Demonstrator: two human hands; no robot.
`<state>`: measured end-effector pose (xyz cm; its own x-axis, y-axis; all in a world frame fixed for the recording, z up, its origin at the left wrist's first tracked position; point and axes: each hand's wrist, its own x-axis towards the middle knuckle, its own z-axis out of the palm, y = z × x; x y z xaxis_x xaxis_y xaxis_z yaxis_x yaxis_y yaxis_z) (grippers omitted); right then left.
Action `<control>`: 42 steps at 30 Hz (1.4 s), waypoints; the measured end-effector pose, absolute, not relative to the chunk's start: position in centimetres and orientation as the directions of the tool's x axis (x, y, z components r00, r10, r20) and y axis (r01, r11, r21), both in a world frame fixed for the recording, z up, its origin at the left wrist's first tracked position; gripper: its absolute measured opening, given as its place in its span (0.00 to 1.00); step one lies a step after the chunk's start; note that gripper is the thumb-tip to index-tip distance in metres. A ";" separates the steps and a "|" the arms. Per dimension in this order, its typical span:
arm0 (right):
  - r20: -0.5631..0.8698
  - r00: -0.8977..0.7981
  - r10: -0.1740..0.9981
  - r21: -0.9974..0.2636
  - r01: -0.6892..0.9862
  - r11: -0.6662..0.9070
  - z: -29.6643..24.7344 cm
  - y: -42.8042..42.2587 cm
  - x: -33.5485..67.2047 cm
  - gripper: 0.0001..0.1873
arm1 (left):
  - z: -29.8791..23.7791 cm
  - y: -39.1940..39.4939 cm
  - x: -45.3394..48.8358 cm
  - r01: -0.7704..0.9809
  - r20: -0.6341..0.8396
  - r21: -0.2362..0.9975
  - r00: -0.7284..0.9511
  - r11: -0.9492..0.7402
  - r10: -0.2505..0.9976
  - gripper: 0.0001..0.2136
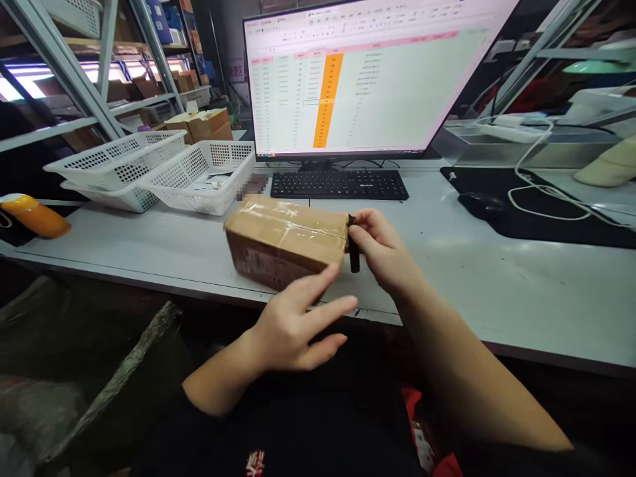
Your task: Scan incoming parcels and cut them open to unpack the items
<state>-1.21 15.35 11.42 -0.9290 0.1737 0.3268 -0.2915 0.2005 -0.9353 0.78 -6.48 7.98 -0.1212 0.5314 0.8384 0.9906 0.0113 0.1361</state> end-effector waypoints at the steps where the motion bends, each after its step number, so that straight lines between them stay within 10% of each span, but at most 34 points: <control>1: 0.305 -0.938 0.161 -0.946 -0.280 0.164 11.4 15.6 -1.9 0.16 | 8.5 -6.7 0.5 0.998 0.838 0.060 -0.035 -0.029 0.545 0.16; 4: 0.280 -0.951 0.133 -0.955 -0.262 0.135 11.3 16.0 -2.7 0.15 | 9.8 -9.7 -1.3 0.981 0.926 -0.100 0.031 0.164 0.376 0.12; 7: 0.389 -0.896 0.215 -0.914 -0.345 0.214 11.4 15.9 -1.9 0.11 | 10.6 -14.4 -3.9 0.863 0.951 0.105 -0.232 0.494 0.203 0.17; 10: 0.624 -0.734 0.267 -0.759 -0.489 0.431 12.6 15.2 -0.2 0.06 | 10.5 -16.6 -6.0 0.855 0.869 0.267 -0.413 0.445 0.273 0.19; 14: 0.845 -0.533 -0.045 -0.314 -0.562 0.765 15.4 12.9 2.1 0.09 | 9.7 -14.6 -6.2 0.899 0.922 0.184 -0.298 0.398 0.248 0.15; 21: 0.662 -0.538 -0.522 0.319 -0.428 0.846 17.6 7.9 1.9 0.15 | 9.2 -11.9 -4.0 0.865 0.914 0.213 -0.341 0.454 0.219 0.11; 42: 0.410 -0.755 -0.511 0.315 -0.409 0.856 19.6 4.4 0.5 0.12 | 8.6 -12.1 -4.2 0.863 0.899 0.282 -0.390 0.418 0.200 0.11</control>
<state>0.46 4.41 19.61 -0.7550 -0.5113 0.4104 -0.4086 0.8565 0.3154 -4.25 -12.08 8.65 -0.3904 0.1997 0.8987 0.8634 0.4182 0.2822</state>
